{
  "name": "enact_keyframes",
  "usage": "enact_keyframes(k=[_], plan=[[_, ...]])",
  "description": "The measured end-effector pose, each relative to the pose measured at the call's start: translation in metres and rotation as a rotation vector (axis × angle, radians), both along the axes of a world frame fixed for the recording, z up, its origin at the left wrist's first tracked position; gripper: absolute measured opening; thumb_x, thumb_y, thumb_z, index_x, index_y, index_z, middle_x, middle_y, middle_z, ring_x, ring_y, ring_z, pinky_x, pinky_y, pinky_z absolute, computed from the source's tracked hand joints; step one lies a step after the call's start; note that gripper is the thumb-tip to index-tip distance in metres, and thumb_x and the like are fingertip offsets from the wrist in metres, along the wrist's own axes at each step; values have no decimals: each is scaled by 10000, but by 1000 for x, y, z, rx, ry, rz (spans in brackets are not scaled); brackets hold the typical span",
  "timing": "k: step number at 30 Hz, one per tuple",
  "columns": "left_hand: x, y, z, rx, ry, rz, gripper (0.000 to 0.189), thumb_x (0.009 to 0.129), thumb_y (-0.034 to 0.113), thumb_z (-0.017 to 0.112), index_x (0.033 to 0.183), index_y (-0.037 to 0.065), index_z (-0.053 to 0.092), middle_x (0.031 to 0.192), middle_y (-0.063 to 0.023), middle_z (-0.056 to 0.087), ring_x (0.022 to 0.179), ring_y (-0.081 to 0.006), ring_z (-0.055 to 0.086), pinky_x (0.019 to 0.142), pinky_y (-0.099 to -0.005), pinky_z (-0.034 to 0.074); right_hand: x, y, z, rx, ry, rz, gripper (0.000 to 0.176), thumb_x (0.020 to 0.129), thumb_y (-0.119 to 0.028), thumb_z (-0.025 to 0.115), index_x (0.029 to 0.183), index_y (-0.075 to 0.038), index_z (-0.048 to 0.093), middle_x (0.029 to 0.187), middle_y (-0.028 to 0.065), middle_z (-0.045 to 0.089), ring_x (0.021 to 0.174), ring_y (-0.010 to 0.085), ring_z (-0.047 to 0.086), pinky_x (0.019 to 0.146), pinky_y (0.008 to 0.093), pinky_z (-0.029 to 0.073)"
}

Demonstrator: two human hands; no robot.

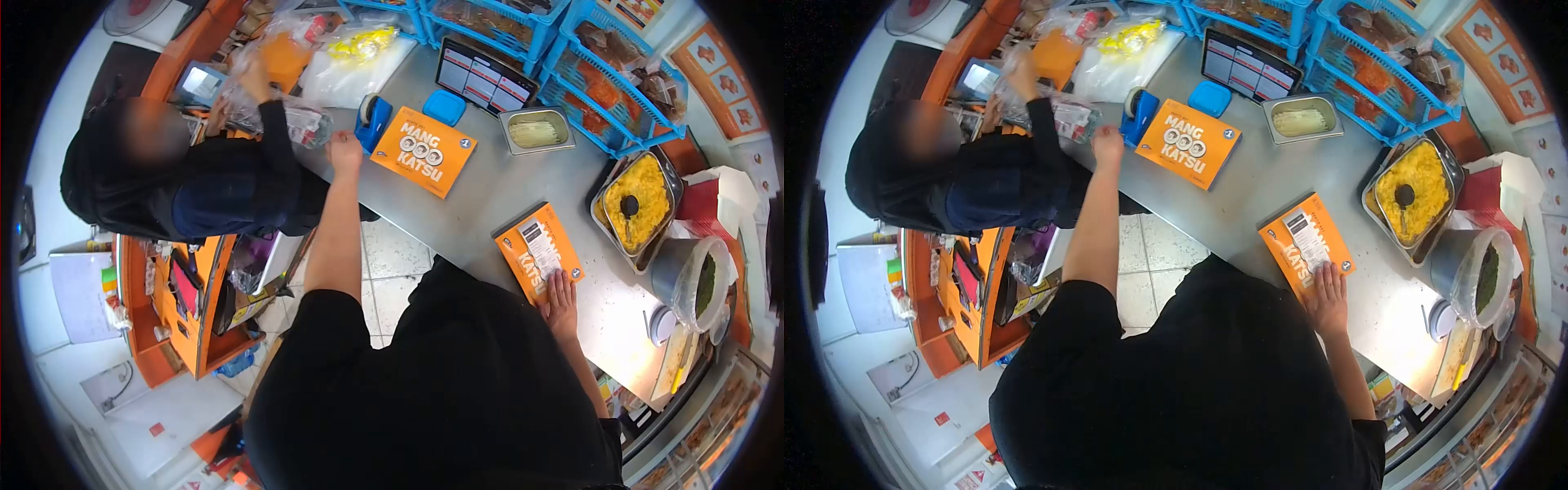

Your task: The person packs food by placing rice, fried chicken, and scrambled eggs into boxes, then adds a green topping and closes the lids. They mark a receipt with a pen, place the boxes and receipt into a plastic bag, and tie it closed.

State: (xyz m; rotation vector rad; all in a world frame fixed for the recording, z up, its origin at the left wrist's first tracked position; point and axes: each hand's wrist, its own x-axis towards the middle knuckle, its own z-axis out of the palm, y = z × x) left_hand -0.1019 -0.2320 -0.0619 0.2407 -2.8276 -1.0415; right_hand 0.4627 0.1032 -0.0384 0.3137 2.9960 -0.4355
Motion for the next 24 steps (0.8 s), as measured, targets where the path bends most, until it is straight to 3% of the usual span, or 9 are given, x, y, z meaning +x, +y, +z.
enact_keyframes(k=[1, 3, 4, 5, 7, 11, 16, 18, 24], plan=[[-8, 7, 3, 8, -8, -7, 333, 935, 297, 588, 1136, 41, 657, 1182, -249, 614, 1171, -433, 537, 1041, -515, 404, -2, 0, 2, -9, 0, 1, 672, 938, -279, 616, 1496, 12, 380, 1603, 209, 313, 1523, 350, 225, 1241, 523, 165], [-27, 15, 6, -42, -281, 0, 359, 960, 373, 563, 1090, 64, 693, 1136, -214, 650, 1104, -399, 594, 1019, -505, 431, -1, -2, 8, -13, -11, 9, 674, 939, -280, 615, 1499, 10, 375, 1605, 208, 309, 1524, 349, 221, 1244, 520, 161], [-72, -7, -60, 151, -398, -10, 350, 963, 412, 589, 1065, 95, 697, 1092, -139, 677, 992, -327, 628, 938, -474, 461, -3, -3, 11, -14, -22, 2, 675, 937, -281, 618, 1497, 10, 378, 1602, 209, 316, 1522, 350, 227, 1243, 518, 164], [-66, -3, -42, 157, -397, -4, 350, 963, 412, 589, 1065, 95, 697, 1092, -139, 677, 992, -327, 628, 938, -474, 461, -6, -2, 12, -16, -28, -4, 677, 935, -283, 620, 1496, 11, 381, 1598, 211, 323, 1519, 352, 234, 1243, 516, 166], [-46, 16, 25, 399, -776, 62, 297, 943, 428, 633, 1019, 151, 707, 1099, -46, 666, 1046, -209, 573, 1007, -440, 385, -5, -3, 8, 0, -21, -3, 678, 932, -288, 626, 1490, 16, 389, 1591, 214, 336, 1514, 354, 247, 1240, 516, 174], [-53, 6, 30, 439, -793, 41, 217, 920, 405, 668, 945, 191, 694, 1063, -23, 651, 991, -179, 533, 974, -427, 356, -3, -3, 7, -4, -23, -15, 666, 937, -289, 624, 1483, 20, 398, 1589, 216, 341, 1513, 360, 249, 1237, 520, 179], [-17, -32, 30, 561, -457, 48, 236, 873, 319, 706, 1042, 155, 695, 1062, 10, 649, 975, -160, 532, 827, -378, 377, -6, -3, 8, -27, -31, -27, 664, 937, -272, 631, 1482, 24, 394, 1589, 219, 339, 1514, 368, 244, 1234, 522, 184], [21, -44, 30, 645, -382, 152, 125, 861, 209, 700, 831, 94, 660, 846, -7, 629, 777, -151, 550, 708, -312, 415, -7, -3, 11, -33, -35, -32, 664, 936, -264, 634, 1484, 22, 392, 1591, 218, 336, 1515, 365, 241, 1234, 521, 184], [69, -43, 8, 732, -355, 301, 236, 897, 305, 697, 820, 88, 642, 758, 1, 595, 688, -128, 522, 611, -321, 398, -9, -4, 9, -26, -53, -29, 663, 940, -235, 634, 1498, 16, 378, 1604, 207, 317, 1520, 359, 231, 1236, 517, 184]])
